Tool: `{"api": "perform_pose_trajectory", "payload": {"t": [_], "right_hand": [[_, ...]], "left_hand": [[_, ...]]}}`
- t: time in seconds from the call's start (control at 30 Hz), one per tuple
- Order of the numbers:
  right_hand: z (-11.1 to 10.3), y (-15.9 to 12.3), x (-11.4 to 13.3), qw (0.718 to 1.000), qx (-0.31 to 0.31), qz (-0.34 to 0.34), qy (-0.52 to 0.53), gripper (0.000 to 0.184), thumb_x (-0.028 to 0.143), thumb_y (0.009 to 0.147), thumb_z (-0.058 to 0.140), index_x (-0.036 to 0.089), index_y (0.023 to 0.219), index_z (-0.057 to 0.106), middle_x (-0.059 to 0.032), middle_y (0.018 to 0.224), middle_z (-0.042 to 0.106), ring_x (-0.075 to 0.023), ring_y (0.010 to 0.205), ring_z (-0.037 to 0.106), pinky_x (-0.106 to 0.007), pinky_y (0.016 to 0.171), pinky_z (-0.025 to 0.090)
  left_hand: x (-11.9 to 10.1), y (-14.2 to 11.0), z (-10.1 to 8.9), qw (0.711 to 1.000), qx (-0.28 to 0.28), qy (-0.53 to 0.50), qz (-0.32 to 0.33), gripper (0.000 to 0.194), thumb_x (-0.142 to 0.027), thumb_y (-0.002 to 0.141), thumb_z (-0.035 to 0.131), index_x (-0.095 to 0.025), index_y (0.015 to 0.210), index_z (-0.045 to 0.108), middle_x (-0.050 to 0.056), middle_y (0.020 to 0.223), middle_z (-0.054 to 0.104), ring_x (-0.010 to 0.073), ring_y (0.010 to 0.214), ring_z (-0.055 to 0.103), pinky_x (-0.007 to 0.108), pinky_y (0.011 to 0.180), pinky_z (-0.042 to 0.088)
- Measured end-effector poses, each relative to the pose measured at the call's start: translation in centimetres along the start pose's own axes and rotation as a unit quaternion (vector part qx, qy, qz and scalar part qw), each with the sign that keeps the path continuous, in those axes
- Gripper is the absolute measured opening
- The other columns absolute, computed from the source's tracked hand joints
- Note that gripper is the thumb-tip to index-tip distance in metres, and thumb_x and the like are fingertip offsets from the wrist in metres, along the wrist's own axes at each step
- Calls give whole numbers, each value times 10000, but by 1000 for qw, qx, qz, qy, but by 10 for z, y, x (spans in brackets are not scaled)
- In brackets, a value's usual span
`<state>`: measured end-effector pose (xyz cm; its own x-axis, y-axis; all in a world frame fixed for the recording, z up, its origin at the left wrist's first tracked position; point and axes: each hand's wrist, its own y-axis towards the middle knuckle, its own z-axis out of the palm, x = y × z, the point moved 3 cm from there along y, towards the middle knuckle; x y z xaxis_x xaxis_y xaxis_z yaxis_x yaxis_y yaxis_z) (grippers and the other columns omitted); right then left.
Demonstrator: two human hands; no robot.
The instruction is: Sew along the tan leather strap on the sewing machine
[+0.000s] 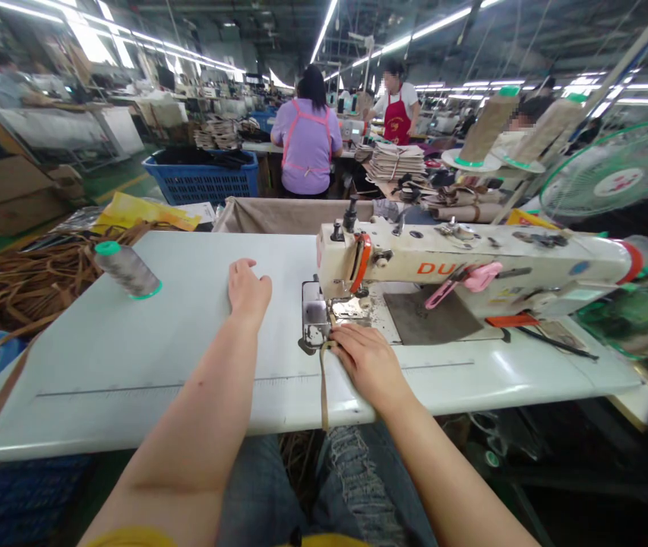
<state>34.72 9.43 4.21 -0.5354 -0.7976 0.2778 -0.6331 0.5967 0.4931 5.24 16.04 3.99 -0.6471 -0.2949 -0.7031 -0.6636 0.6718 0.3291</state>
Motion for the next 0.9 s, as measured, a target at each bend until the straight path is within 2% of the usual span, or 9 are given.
{"api": "perform_pose_trajectory", "payload": {"t": [0.4, 0.57, 0.67, 0.8, 0.9], "right_hand": [[1, 1, 1, 1000, 13, 11, -22, 221, 243, 1082, 588, 192, 1265, 701, -99, 1313, 755, -284, 1277, 665, -495, 1059, 538], [-1, 2, 3, 999, 10, 9, -32, 218, 223, 1073, 599, 189, 1266, 695, -94, 1306, 757, -287, 1273, 665, -491, 1059, 533], [-1, 1, 4, 999, 2, 16, -42, 226, 205, 1060, 608, 192, 1268, 695, -93, 1309, 755, -286, 1283, 655, -491, 1071, 525], [0, 2, 4, 998, 5, 29, -58, 277, 222, 1053, 612, 191, 1320, 678, -102, 1360, 720, -309, 1333, 603, -512, 1120, 496], [-2, 5, 4, 996, 27, 55, -68, 325, 249, 1032, 647, 189, 1350, 672, -123, 1299, 699, -334, 1294, 580, -522, 1120, 497]], "left_hand": [[-6, -2, 4, 999, 18, 9, 39, 377, -66, 810, 626, -195, 1156, 551, 140, 1310, 606, 299, 1315, 573, 446, 1176, 440], [-18, -8, 4, 994, 62, -11, 94, 194, -103, 830, 593, -226, 971, 644, 79, 1144, 663, 280, 1233, 615, 431, 1162, 450], [-25, -12, 5, 988, 83, -21, 127, 166, -115, 821, 589, -242, 887, 671, 60, 1081, 679, 272, 1214, 625, 413, 1149, 457], [-25, -12, 6, 990, 93, -20, 107, 167, -118, 813, 593, -241, 866, 693, 69, 1075, 701, 281, 1190, 641, 410, 1113, 478], [-23, -11, 5, 992, 96, -14, 85, 169, -119, 818, 593, -237, 863, 707, 77, 1082, 712, 289, 1184, 650, 409, 1097, 486]]}}
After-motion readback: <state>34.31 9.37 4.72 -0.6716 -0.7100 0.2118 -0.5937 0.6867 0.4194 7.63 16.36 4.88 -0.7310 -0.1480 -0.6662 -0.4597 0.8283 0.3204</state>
